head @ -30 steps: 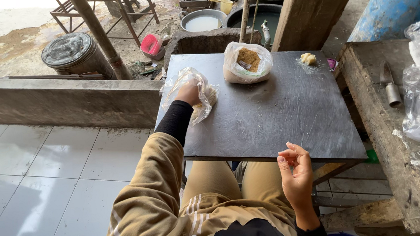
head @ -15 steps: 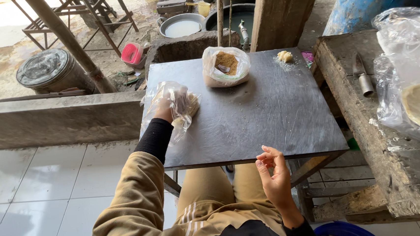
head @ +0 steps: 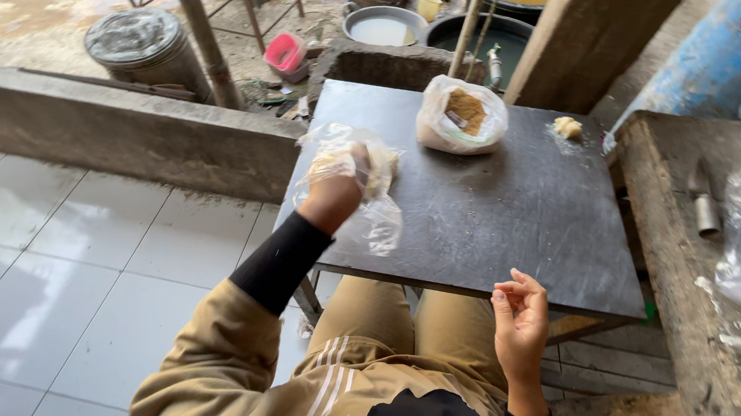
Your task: The person folds small triangular dough wrappers. They place a wrapper on a tabletop, add a portion of brown filling from a plastic bag by hand, and roll the dough into a thin cylinder, repeating the process.
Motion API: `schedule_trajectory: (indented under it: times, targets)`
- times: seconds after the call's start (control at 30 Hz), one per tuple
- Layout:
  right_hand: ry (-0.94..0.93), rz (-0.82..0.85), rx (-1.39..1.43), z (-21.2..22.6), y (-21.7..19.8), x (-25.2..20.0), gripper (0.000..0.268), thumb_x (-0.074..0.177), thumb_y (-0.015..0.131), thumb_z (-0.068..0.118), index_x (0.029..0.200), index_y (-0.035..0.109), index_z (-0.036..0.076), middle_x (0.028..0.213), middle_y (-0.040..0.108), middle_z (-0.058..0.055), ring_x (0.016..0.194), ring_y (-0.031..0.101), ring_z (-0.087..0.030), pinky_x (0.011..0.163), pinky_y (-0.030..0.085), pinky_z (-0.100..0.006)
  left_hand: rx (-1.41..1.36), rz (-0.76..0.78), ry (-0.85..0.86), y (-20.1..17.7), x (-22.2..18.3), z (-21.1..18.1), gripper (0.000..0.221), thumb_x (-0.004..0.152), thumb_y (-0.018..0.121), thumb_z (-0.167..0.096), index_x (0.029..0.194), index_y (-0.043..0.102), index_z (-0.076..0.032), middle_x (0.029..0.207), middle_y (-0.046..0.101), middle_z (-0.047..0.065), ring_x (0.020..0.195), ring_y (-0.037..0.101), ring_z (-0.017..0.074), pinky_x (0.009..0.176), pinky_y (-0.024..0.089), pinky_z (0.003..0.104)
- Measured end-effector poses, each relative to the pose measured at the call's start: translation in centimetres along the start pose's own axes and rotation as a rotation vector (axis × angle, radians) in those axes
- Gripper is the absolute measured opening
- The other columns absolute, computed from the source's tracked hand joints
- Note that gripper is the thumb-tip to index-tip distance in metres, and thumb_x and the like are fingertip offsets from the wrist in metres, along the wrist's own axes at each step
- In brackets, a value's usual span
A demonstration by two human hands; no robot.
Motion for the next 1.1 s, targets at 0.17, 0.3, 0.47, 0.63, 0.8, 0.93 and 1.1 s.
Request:
schedule_trajectory:
  times: [0.17,0.3,0.47,0.63,0.8,0.93,1.1]
  targets:
    - [-0.025,0.014,0.019,-0.9,-0.3,0.1,0.036,0.101,0.061,0.003,0.135,0.051,-0.001,0.109,0.065,-0.007,0.094,0.062,-0.010,0.087,0.054,-0.026,-0.371,0.277,0.449,-9.8,-13.6,-2.7,0.035,0.091,0.054,0.001,0.123,0.067,-0.004,0.104,0.076,0.018,0.098,0.074,0.0326,0.086,0.057,0.041]
    - [-0.032,0.031,0.040,-1.1,-0.3,0.0,0.036,0.101,0.061,0.003,0.136,0.051,-0.001,0.109,0.065,-0.007,0.095,0.062,-0.010,0.088,0.054,-0.026,-0.727,0.181,0.741,-16.0,-17.6,-0.2,0.041,0.089,0.065,-0.006,0.129,0.064,-0.009,0.110,0.078,0.014,0.095,0.077,0.0286,0.080,0.060,0.039]
    - [-0.035,0.018,0.028,-0.7,-0.1,0.1,0.035,0.102,0.061,0.003,0.135,0.051,-0.001,0.109,0.066,-0.007,0.092,0.063,-0.010,0.084,0.054,-0.026,-0.488,-0.716,0.348,-17.6,-13.5,3.5,0.026,0.107,0.057,-0.007,0.132,0.063,-0.004,0.110,0.077,0.014,0.082,0.075,0.0175,0.065,0.060,0.029]
    - [-0.069,0.017,0.035,-0.2,-0.4,0.0,0.036,0.102,0.061,0.002,0.136,0.051,-0.001,0.111,0.065,-0.008,0.097,0.062,-0.011,0.089,0.054,-0.027,0.076,-0.828,0.161,-5.1,-6.6,0.1,0.020,0.109,0.057,-0.018,0.122,0.065,-0.005,0.077,0.070,0.002,0.053,0.059,0.0075,0.044,0.048,0.023]
    - [-0.064,-0.016,-0.022,0.3,-1.0,0.5,0.034,0.101,0.062,0.004,0.133,0.052,0.000,0.111,0.065,-0.007,0.093,0.063,-0.011,0.084,0.054,-0.026,-0.105,-0.635,0.370,7.0,-9.9,-3.5,0.018,0.094,0.064,-0.015,0.109,0.063,-0.008,0.103,0.074,0.006,0.098,0.072,0.0196,0.083,0.058,0.032]
    - [-0.040,-0.016,-0.071,0.2,-1.3,0.2,0.033,0.102,0.061,0.005,0.133,0.052,-0.001,0.111,0.065,-0.008,0.094,0.063,-0.011,0.085,0.055,-0.027,-0.160,-0.617,0.377,8.4,-10.1,-1.1,0.025,0.092,0.068,-0.014,0.117,0.064,-0.008,0.121,0.074,0.009,0.116,0.070,0.0225,0.108,0.050,0.038]
    - [-0.054,-0.013,-0.075,0.2,-1.0,0.4,0.035,0.102,0.062,0.006,0.134,0.052,-0.001,0.108,0.066,-0.007,0.092,0.063,-0.011,0.084,0.055,-0.026,-0.213,-0.489,0.291,5.4,-8.8,2.1,0.028,0.087,0.069,-0.010,0.115,0.066,-0.013,0.114,0.075,0.008,0.115,0.068,0.0262,0.109,0.041,0.051]
Point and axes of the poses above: each hand's wrist, its own x-axis towards the middle knuckle, its own y-axis out of the palm, z = x × y, the point moved 2 cm from there along x, towards the middle knuckle
